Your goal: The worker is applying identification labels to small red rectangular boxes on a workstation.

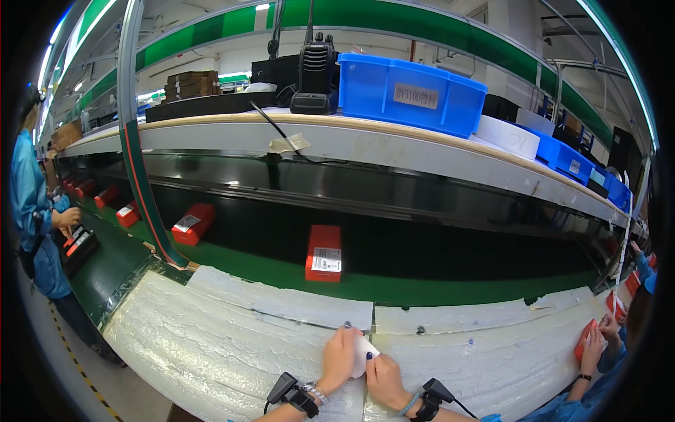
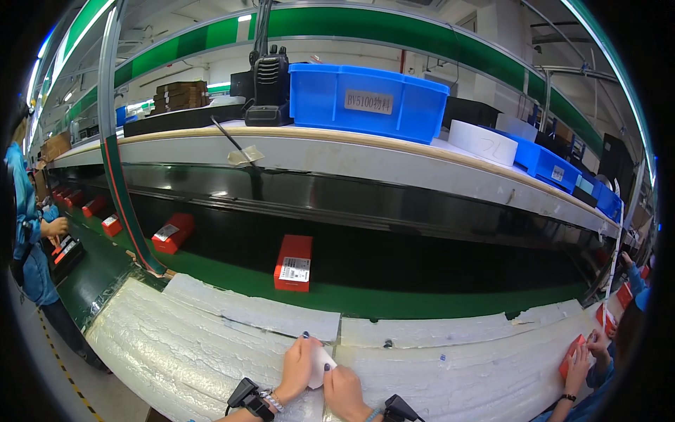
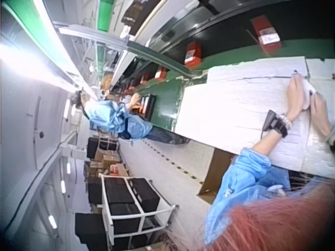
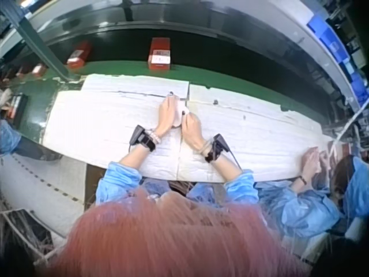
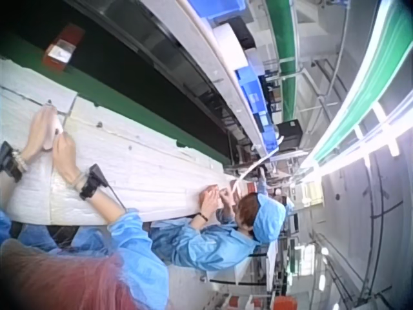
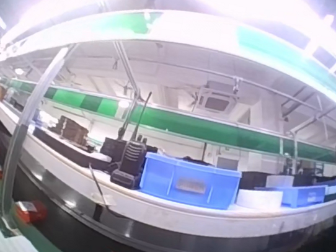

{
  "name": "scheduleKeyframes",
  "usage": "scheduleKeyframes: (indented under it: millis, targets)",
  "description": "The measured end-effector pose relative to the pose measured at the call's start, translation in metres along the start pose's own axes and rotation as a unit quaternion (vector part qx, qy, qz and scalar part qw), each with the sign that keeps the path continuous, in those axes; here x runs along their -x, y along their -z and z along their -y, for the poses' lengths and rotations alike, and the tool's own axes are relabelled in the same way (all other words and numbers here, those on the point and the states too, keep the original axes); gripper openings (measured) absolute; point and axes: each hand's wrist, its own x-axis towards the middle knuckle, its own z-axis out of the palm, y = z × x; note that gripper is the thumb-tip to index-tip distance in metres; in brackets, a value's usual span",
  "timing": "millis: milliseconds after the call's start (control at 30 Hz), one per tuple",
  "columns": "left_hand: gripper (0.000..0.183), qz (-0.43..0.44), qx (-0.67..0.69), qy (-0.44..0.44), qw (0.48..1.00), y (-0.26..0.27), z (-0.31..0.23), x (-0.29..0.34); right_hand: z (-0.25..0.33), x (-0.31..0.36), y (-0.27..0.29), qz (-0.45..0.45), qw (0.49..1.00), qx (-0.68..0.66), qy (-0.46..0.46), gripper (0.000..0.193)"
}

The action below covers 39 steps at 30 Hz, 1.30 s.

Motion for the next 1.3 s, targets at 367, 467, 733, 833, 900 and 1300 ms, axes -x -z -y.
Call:
scheduleKeyframes:
  millis: [367,467,733,833,900,1300]
  targets:
    - [0.032,-0.122,0.169,0.044,0.977,0.026,0.013,-0.032,-0.028,-0.155,-0.051,-0.010,0.993,0.105,0.055,0.040]
    - [0.037,-0.082,0.147,0.054,0.984,0.024,0.012,-0.031,-0.033,-0.191,-0.081,-0.038,0.973,0.226,-0.001,0.052]
    - [0.046,-0.028,0.111,0.084,0.990,0.026,0.019,-0.029,-0.047,-0.221,-0.084,-0.032,0.946,0.306,-0.099,0.057]
    - [0.044,0.002,0.091,0.087,0.992,0.029,0.017,-0.029,-0.045,-0.203,-0.048,-0.016,0.948,0.307,-0.089,0.062]
    - [0.043,0.013,0.089,0.092,0.992,0.031,0.016,-0.026,-0.042,-0.176,-0.022,0.006,0.969,0.238,-0.069,0.068]
    - [0.029,0.300,-0.045,0.103,0.947,0.041,-0.004,-0.033,0.051,0.004,0.088,0.151,0.947,0.276,-0.065,0.072]
